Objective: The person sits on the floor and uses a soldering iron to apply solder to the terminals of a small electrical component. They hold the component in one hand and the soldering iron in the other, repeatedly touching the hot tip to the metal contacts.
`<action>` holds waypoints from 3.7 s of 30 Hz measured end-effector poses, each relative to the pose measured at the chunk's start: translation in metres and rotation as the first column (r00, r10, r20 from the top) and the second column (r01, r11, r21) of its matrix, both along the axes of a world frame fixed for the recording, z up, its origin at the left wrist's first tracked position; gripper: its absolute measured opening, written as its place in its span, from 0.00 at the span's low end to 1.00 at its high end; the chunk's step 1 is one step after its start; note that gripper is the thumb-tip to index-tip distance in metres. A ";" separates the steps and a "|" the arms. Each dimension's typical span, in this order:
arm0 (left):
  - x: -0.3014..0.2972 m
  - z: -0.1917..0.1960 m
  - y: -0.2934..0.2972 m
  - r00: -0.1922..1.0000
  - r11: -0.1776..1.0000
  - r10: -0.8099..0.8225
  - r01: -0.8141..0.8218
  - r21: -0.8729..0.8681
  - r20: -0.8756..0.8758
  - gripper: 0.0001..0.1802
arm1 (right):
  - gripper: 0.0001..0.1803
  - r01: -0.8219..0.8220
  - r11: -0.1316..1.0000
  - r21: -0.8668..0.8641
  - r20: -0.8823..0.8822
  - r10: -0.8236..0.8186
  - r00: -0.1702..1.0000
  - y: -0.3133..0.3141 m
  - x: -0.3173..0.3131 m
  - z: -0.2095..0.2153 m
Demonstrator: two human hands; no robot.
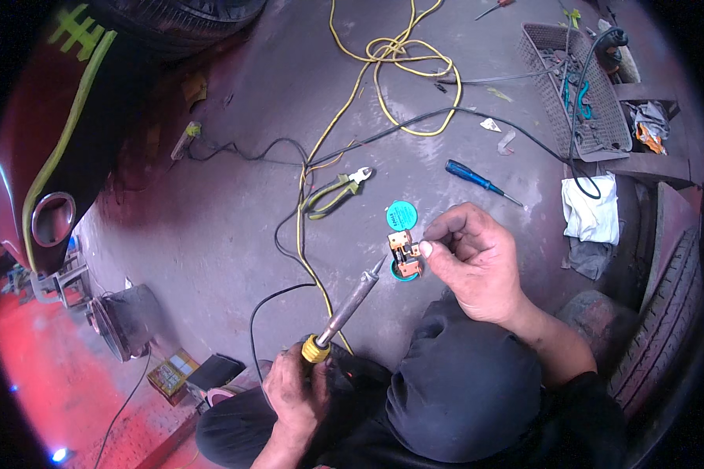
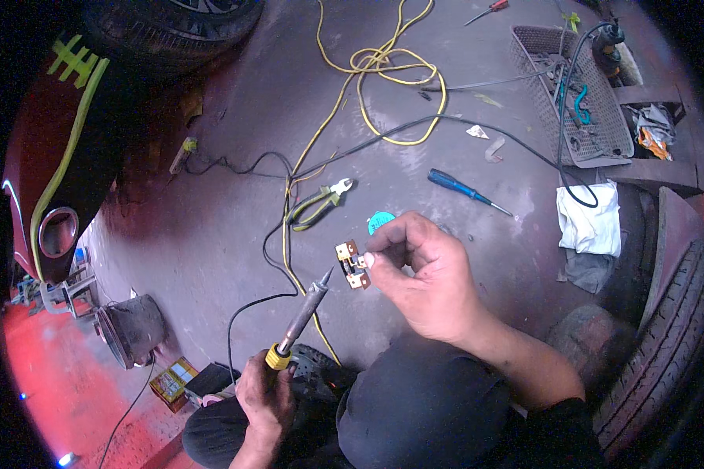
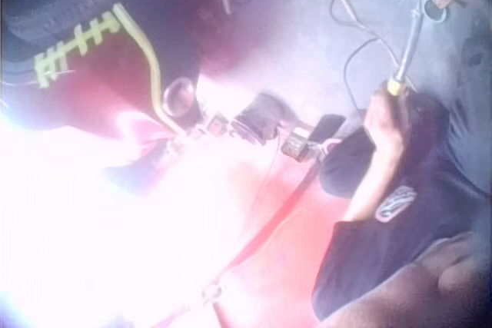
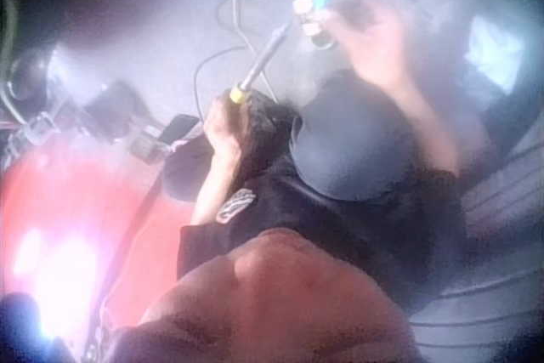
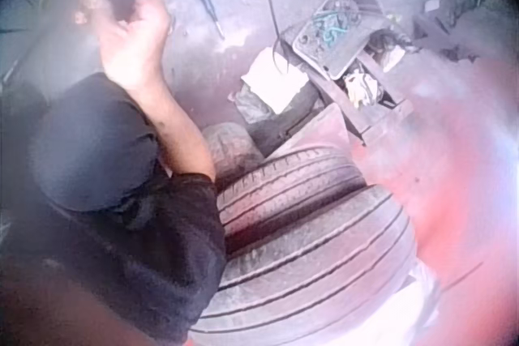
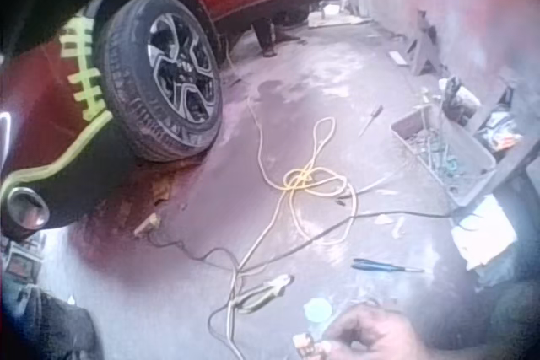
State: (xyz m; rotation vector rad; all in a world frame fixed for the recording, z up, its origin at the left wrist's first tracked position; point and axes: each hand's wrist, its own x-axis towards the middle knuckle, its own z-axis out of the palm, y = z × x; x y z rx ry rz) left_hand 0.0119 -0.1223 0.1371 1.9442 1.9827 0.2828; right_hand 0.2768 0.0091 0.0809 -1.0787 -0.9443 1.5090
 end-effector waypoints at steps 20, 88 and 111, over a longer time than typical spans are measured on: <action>0.005 -0.001 -0.003 0.998 0.997 -0.058 0.059 0.045 -0.024 0.21 | 0.09 -0.004 0.999 -0.054 -0.047 0.001 0.999 0.000 -0.005 0.001; -0.064 0.034 0.060 0.981 0.894 -0.062 0.137 -0.426 0.186 0.21 | 0.12 -0.346 0.857 -0.382 -0.207 0.285 0.936 -0.001 -0.007 -0.022; -0.067 0.036 0.053 0.967 0.872 -0.236 0.255 -0.418 0.097 0.18 | 0.11 -0.381 0.845 -0.375 -0.171 0.341 0.924 -0.002 -0.011 -0.019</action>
